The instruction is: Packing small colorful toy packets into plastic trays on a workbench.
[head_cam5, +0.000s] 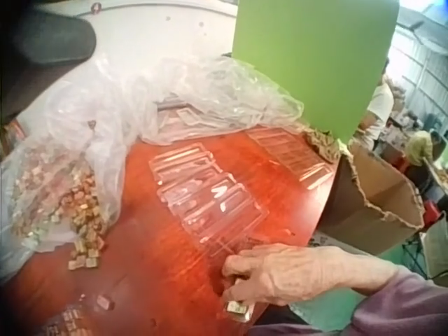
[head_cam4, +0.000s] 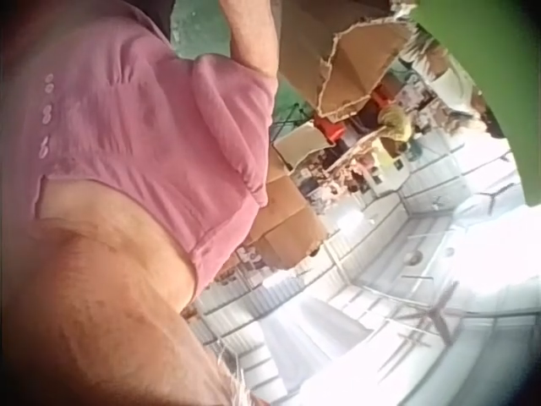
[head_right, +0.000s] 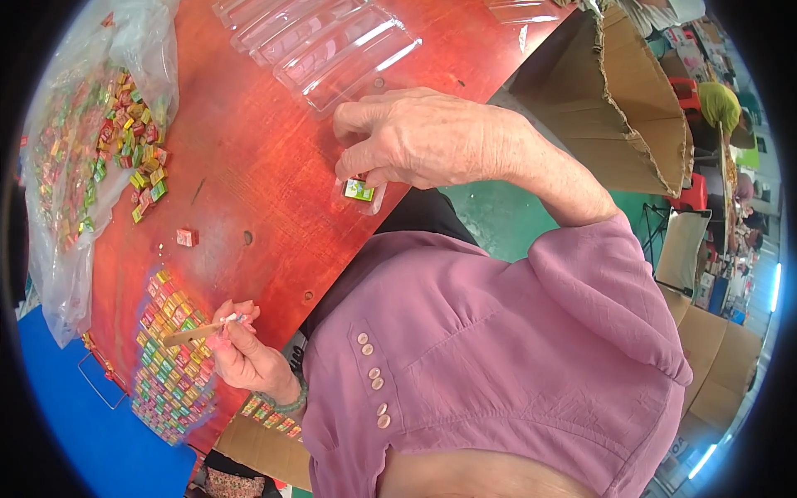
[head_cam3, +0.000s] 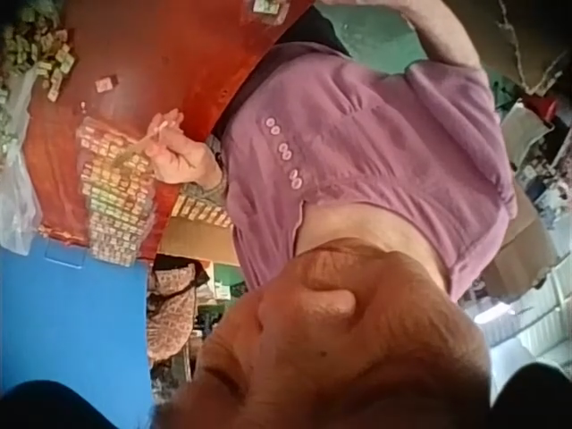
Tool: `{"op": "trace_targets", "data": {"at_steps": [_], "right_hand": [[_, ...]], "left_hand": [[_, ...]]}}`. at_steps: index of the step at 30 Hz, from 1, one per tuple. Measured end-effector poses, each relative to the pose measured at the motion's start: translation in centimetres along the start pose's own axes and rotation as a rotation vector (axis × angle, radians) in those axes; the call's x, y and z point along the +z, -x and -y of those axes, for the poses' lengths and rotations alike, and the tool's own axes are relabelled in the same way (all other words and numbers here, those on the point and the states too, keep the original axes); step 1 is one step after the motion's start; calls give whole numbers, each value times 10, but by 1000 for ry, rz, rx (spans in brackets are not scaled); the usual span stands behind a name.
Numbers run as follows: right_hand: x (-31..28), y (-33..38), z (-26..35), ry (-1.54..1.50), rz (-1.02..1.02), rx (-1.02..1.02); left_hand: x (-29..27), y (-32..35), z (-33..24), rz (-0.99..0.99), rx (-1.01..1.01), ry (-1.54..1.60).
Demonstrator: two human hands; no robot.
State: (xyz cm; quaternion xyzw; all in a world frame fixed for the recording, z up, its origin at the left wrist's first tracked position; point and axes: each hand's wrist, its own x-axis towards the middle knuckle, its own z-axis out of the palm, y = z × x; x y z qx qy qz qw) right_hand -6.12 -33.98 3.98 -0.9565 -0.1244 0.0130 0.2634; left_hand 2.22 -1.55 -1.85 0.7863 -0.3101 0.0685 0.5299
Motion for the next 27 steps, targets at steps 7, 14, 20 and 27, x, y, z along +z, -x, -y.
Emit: {"op": "trace_targets", "data": {"at_steps": [7, 14, 20, 27], "right_hand": [[7, 3, 4, 11, -66, 36], [32, 3, 31, 2, -251, 250], [37, -10, 51, -64, -349, 333], [1, -26, 43, -94, -506, 336]], "left_hand": [[0, 1, 1, -18, -36, 49], [-1, 0, -1, -21, -30, 56], [0, 0, -1, -64, -44, 152], [-8, 2, -7, 32, -35, 117]]}}
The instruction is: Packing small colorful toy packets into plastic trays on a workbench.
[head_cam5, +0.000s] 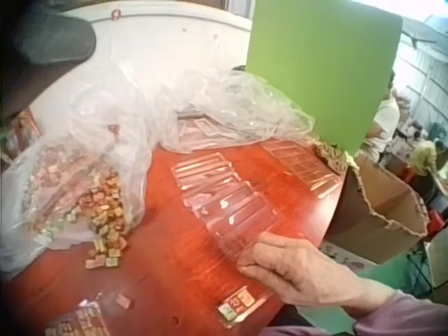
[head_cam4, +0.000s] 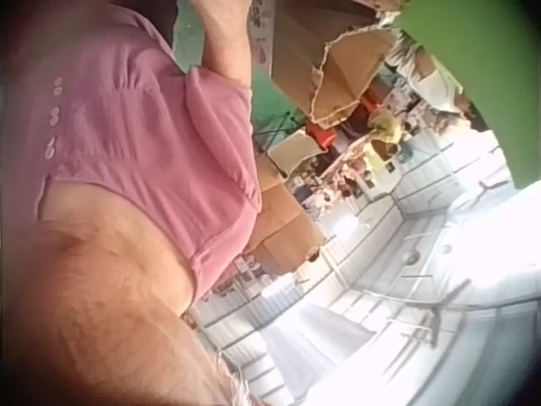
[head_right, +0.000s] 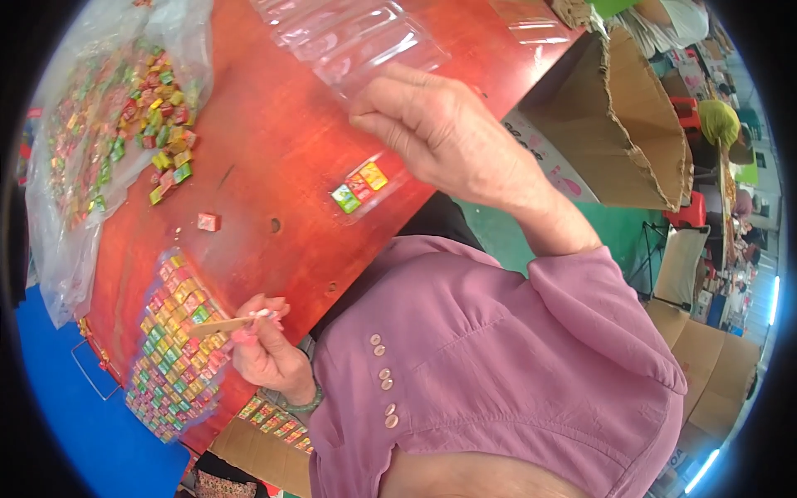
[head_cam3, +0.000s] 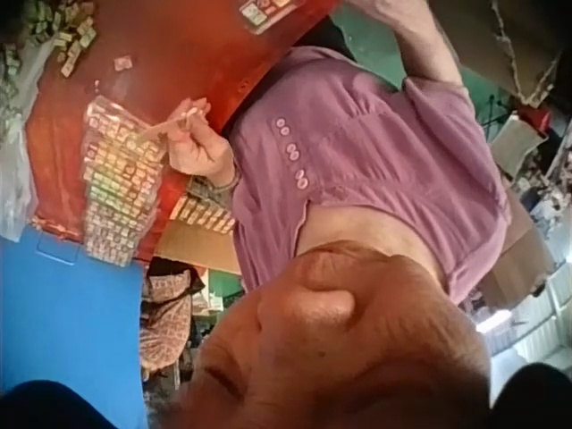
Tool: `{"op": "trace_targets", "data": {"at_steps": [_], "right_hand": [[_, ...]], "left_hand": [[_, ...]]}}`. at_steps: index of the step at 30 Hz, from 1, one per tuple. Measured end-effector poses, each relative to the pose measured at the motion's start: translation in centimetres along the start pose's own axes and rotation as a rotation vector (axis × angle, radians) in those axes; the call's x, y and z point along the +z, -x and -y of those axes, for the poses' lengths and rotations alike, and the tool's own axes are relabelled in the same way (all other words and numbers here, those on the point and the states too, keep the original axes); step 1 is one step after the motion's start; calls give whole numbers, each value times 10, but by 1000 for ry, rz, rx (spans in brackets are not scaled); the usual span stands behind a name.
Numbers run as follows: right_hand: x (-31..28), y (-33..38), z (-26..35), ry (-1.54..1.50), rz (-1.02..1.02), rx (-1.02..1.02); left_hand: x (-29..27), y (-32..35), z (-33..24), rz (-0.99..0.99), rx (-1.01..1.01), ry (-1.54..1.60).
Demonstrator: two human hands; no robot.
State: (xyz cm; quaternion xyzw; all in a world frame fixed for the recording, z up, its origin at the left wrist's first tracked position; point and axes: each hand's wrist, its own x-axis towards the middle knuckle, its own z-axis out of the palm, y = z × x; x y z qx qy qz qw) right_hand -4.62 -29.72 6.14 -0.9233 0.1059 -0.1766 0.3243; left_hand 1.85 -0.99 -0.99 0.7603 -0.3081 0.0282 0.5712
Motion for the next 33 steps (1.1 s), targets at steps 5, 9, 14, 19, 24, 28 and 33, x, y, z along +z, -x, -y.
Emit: {"op": "trace_targets", "data": {"at_steps": [5, 9, 14, 19, 24, 28, 33], "right_hand": [[0, -45, 7, 36, 210, -156], [33, -91, 21, 22, 372, -283], [98, -143, 26, 41, 391, -489], [137, -158, 26, 263, 310, -602], [143, -153, 28, 320, 359, -656], [128, -142, 31, 384, 426, -637], [108, -128, 26, 173, 616, -434]], "left_hand": [[-5, 10, 1, -36, -3, 59], [-8, 14, 4, -33, 1, -12], [-7, 15, 4, -88, -14, -16], [-7, 13, 6, -102, 58, 22], [-6, 9, 11, -107, 153, 9], [-9, 8, 8, -82, 125, 6], [-7, 8, 10, -75, 134, 12]]}}
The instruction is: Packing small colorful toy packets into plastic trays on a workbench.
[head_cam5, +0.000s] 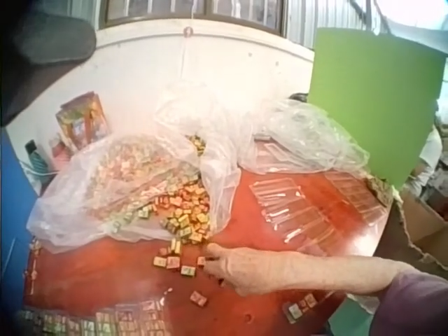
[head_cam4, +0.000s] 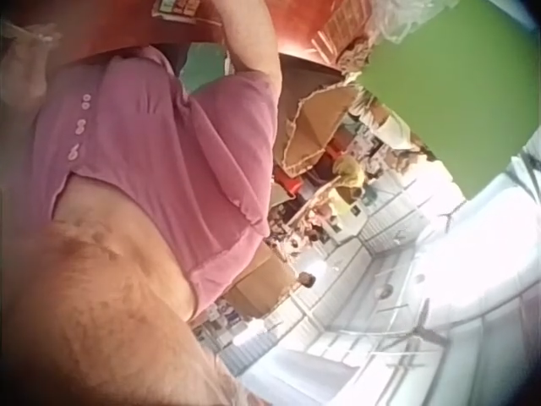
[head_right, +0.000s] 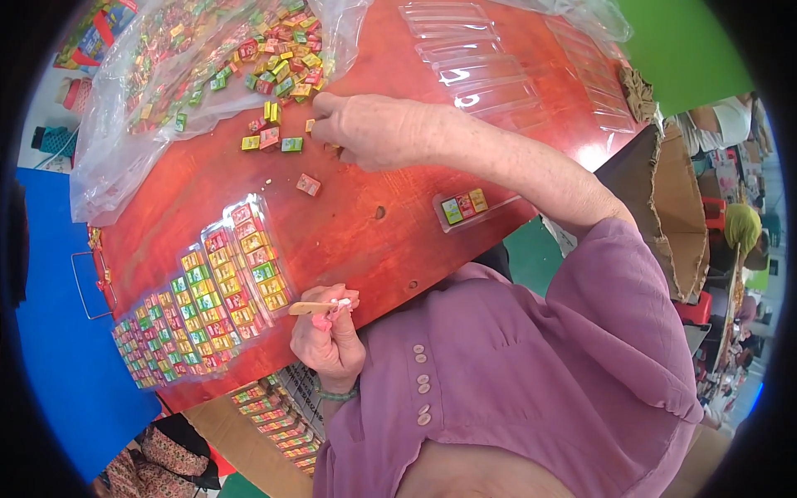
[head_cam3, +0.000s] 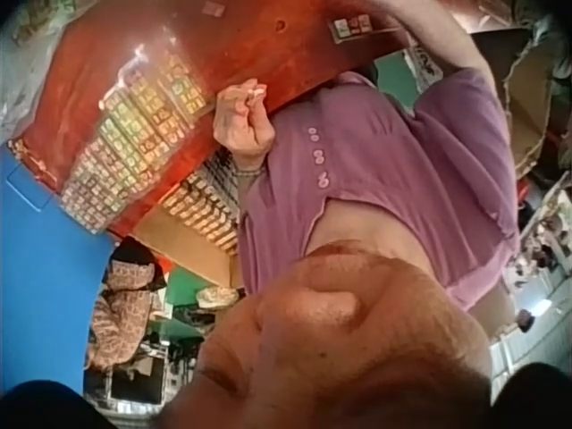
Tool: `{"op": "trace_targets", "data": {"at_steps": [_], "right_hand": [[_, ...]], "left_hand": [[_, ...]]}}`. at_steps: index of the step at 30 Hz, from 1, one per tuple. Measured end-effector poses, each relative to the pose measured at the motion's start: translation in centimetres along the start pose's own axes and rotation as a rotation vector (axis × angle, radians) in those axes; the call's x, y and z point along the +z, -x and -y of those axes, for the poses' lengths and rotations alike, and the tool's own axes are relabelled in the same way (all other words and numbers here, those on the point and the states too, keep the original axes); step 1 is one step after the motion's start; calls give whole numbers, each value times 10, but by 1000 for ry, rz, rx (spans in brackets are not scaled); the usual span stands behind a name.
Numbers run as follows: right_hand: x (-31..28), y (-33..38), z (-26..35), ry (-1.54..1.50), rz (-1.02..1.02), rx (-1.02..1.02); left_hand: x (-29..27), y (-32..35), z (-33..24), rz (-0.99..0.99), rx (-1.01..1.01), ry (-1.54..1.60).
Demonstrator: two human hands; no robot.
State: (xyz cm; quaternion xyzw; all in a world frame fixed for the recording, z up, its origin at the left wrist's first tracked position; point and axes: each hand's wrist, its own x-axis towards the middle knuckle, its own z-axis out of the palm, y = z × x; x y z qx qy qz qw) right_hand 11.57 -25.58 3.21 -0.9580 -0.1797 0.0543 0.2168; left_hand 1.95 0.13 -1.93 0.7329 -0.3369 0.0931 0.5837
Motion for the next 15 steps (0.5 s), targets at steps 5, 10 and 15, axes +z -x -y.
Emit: {"op": "trace_targets", "data": {"at_steps": [5, 10, 15], "right_hand": [[-13, 5, -2, -165, -4, 19], [-18, 6, -5, -250, 52, 110], [-13, 8, -9, -52, 15, 21]], "left_hand": [[1, 3, 1, -31, 10, 33], [-2, 5, -1, -8, -42, 45], [-3, 3, -2, -7, -56, 47]]}}
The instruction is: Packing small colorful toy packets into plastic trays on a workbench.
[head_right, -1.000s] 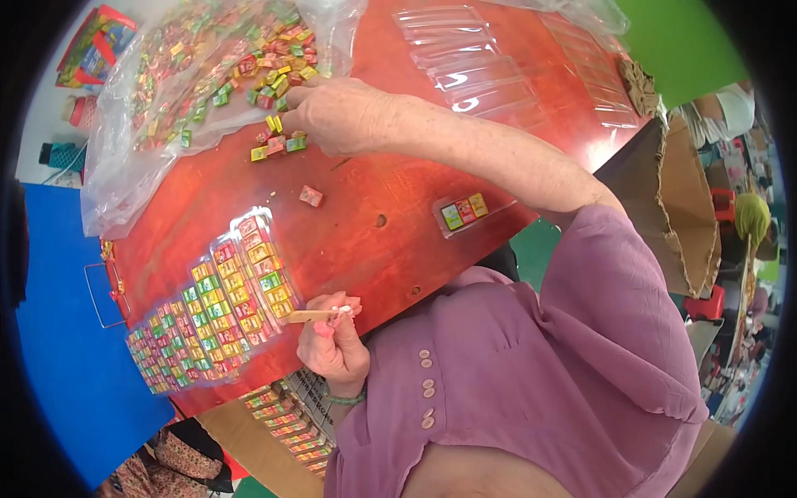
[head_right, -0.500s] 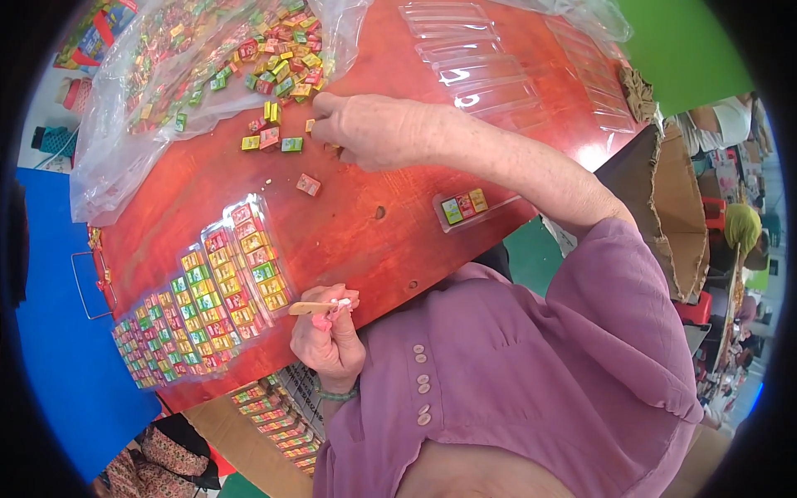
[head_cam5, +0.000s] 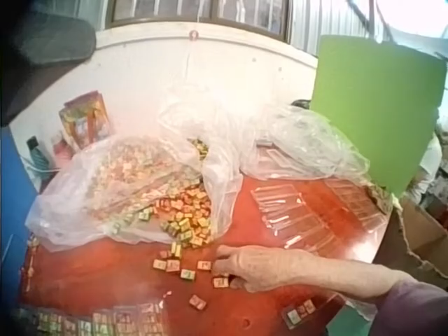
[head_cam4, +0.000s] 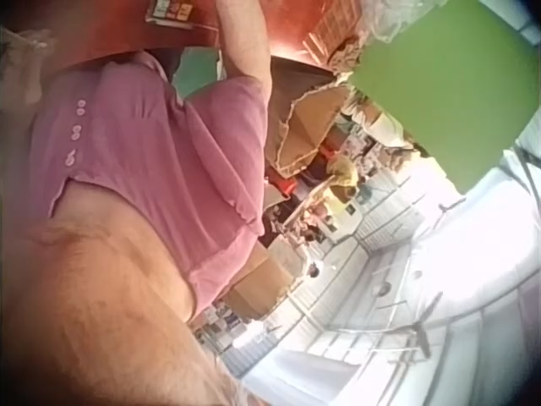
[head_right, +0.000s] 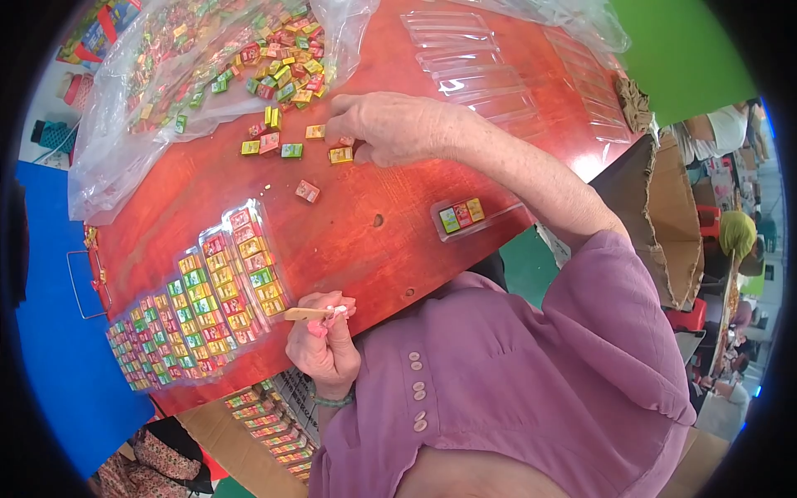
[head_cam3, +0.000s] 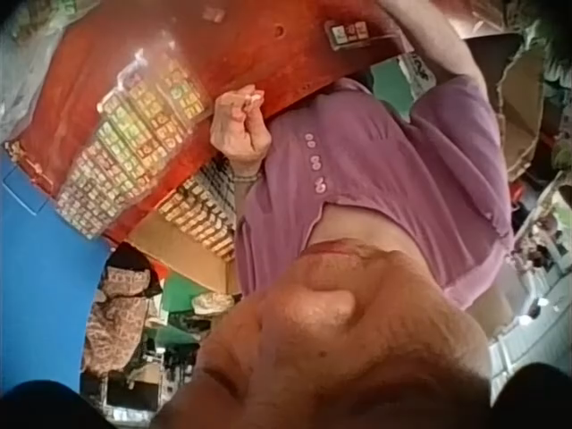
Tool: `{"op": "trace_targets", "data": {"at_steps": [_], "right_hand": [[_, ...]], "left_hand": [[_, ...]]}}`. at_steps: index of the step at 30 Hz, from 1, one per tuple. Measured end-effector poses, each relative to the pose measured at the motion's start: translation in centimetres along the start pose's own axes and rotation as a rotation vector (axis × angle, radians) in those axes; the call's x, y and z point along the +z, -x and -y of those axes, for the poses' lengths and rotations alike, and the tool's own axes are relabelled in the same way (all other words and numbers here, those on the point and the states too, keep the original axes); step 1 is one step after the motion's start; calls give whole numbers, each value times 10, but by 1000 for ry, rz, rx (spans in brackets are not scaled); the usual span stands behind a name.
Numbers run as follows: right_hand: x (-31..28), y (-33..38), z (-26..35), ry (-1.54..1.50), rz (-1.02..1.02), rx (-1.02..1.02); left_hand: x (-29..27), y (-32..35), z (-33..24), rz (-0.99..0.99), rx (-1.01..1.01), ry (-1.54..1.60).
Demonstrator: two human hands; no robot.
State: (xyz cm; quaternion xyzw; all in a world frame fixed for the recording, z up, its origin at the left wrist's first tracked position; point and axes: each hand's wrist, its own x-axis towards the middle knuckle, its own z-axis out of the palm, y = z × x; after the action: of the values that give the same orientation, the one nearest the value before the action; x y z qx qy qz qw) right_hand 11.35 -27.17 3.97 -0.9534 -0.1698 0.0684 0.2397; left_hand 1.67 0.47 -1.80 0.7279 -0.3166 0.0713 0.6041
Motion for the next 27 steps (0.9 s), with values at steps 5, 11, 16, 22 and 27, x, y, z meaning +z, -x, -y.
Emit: {"op": "trace_targets", "data": {"at_steps": [5, 11, 16, 22, 27], "right_hand": [[-1, 0, -3, -77, 7, 28], [0, 2, -8, 14, -71, 105], [3, -4, -10, -102, -122, 131], [-3, -6, -3, -256, -37, 138], [-7, -7, -6, -110, 72, -26]], "left_hand": [[0, -1, 0, 5, 10, -10], [0, -1, 0, 7, -8, -5], [0, 0, 2, 5, -17, 6], [0, 1, 3, -2, -24, 14], [0, 0, 3, -3, 3, 11]]}}
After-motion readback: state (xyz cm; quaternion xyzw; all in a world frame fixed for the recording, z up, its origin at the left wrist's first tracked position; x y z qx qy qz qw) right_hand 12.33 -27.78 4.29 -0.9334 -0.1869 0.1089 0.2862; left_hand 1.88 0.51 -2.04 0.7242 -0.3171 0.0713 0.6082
